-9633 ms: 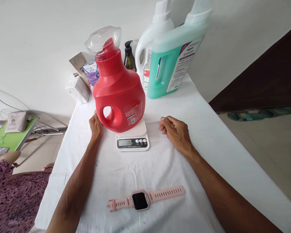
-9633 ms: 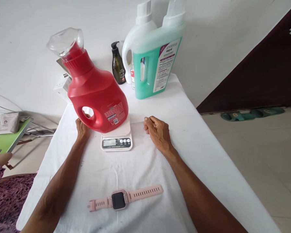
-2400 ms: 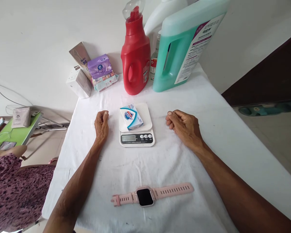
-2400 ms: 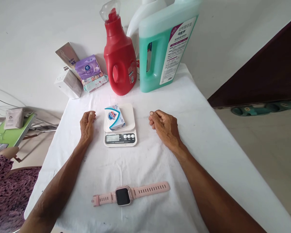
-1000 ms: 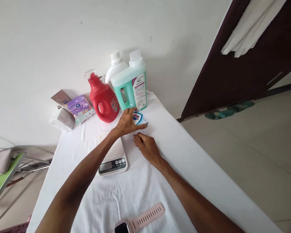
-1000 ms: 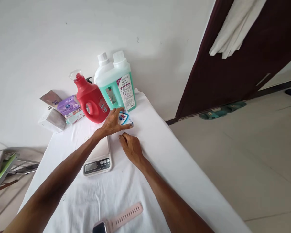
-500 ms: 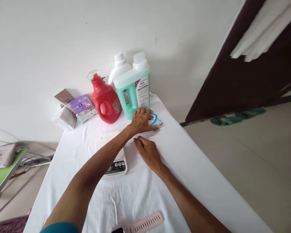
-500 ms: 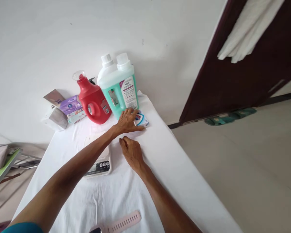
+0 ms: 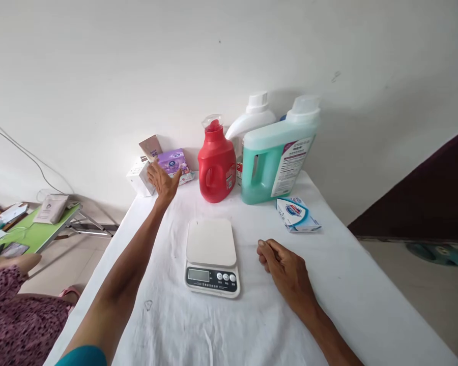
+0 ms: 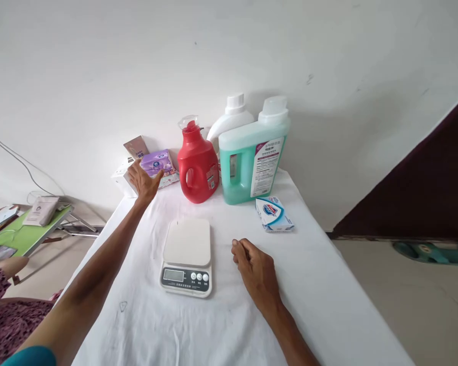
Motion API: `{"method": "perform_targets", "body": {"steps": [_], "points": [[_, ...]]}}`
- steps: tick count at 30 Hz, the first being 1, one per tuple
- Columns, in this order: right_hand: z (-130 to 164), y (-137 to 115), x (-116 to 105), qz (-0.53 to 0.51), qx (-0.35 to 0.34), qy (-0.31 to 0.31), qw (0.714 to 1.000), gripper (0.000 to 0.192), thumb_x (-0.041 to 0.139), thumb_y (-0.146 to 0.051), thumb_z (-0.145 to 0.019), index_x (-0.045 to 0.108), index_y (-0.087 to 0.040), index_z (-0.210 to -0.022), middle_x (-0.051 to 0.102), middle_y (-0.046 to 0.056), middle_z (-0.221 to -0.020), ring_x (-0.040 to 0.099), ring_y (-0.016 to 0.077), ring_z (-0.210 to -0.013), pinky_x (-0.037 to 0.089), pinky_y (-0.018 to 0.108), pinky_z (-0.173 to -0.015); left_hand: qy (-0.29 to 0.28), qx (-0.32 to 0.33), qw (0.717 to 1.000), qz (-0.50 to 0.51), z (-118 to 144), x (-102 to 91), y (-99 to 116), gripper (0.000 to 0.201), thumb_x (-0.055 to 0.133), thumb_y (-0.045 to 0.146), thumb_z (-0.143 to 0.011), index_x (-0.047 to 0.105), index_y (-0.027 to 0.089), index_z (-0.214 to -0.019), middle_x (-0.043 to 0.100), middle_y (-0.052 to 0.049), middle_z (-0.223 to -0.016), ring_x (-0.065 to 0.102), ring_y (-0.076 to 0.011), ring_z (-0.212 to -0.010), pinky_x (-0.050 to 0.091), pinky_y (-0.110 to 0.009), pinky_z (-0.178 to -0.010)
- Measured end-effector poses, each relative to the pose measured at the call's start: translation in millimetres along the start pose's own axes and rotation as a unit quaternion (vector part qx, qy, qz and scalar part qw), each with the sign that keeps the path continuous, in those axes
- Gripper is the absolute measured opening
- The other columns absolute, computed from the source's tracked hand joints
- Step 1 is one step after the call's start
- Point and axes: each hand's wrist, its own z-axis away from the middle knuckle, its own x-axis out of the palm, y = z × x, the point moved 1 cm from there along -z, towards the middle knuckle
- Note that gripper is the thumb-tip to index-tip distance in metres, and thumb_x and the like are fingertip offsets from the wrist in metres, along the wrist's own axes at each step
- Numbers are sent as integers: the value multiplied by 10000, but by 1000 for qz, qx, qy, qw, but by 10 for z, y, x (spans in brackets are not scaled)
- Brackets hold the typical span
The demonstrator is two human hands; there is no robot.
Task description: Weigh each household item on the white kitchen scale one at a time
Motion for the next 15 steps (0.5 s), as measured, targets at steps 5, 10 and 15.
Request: {"method": "perform_targets", "body": {"steps": [5,10,15], "points": [[-5,10,2,-8,21,-3,1000,528,545,-674,-966,561,-246,-658,612,29,-639,536,183,-572,459,280,-532,-34,-92,995,-29,-413,377,91,1138,912,477,-719,286,145,-1610,213,-315,-1730,217,-487,-1626,192,-680,-1284],[1,56,-7,-15,40,-7,999,550,554,-709,-955,591,-248,-659,636,40,-656,557,186,-578,507,279,-548,-64,-148,987,6,-568,769,248,1177,941,416,-729,234,64,-1602,55,-360,-1752,-19,-519,-1648,23,-733,-1272],[-7,53,-17,-15,38,-8,999,565,549,-726,-960,590,-247,-663,621,37,-635,555,187,-576,506,278,-541,-63,-86,991,85,-662,907,120,1010,845,267,-843,169,-46,-1524,63,-426,-1653,-126,-559,-1598,124,-776,-1199]]}}
